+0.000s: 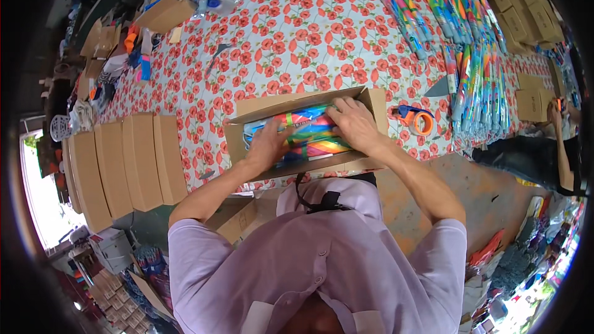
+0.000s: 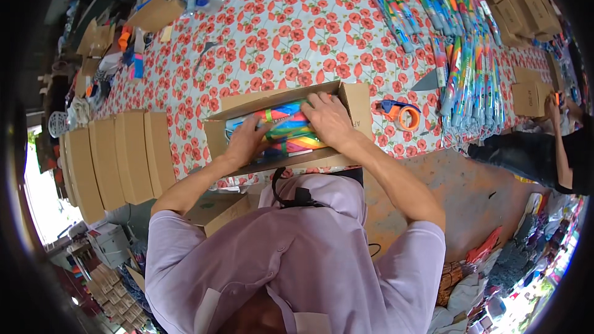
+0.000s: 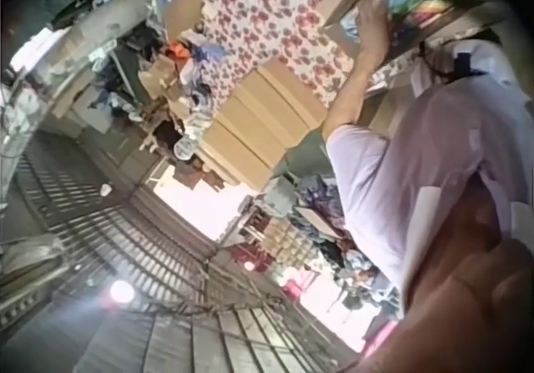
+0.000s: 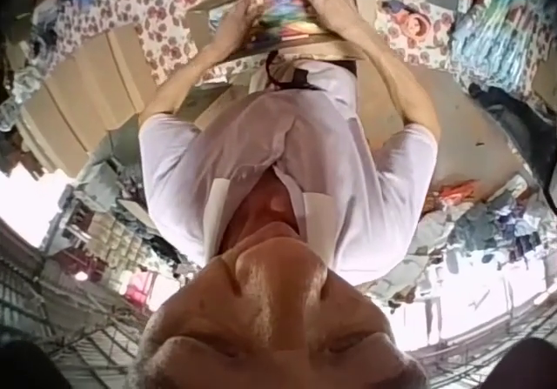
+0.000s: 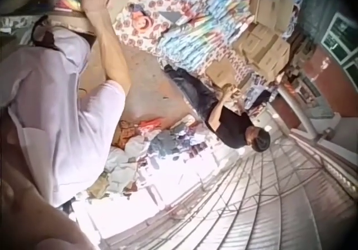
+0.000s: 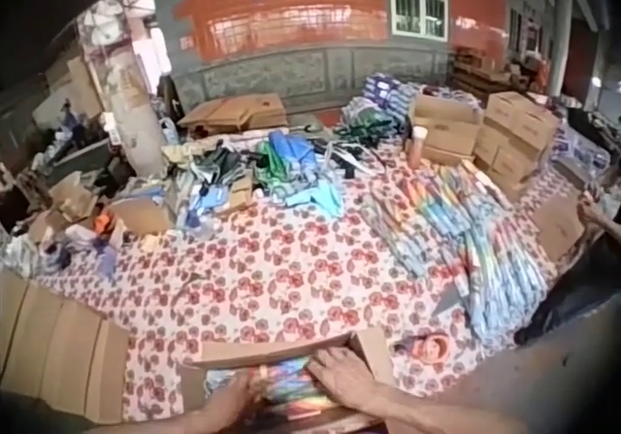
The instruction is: Assembling cardboard boxes, filling them with colorful packaged products, and sealing the boxes with a tape dispenser.
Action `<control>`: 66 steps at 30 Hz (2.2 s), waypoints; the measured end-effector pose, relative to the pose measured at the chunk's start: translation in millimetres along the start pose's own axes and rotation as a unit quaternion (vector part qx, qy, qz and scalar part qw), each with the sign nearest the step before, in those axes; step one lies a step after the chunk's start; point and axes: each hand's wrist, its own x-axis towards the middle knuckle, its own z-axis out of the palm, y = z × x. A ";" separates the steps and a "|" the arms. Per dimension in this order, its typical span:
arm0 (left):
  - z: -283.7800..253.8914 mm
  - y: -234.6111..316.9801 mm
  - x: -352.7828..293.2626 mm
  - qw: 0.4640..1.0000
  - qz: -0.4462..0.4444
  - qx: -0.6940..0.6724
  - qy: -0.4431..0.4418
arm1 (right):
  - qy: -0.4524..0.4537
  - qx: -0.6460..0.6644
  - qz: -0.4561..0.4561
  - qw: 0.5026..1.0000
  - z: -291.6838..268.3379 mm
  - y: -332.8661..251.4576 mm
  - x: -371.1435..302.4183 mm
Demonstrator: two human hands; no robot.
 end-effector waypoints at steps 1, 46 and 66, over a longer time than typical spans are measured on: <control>0.4 0.8 -4.3 0.999 -0.021 -0.004 -0.031 | -0.003 0.001 -0.005 1.000 4.8 3.5 5.1; -141.2 95.7 204.4 0.965 -0.062 -0.236 0.094 | 0.236 0.178 0.261 0.919 -76.0 369.1 19.3; 43.1 112.3 636.7 0.752 -0.391 -0.496 0.190 | 0.134 0.412 0.407 0.804 -7.1 532.1 100.1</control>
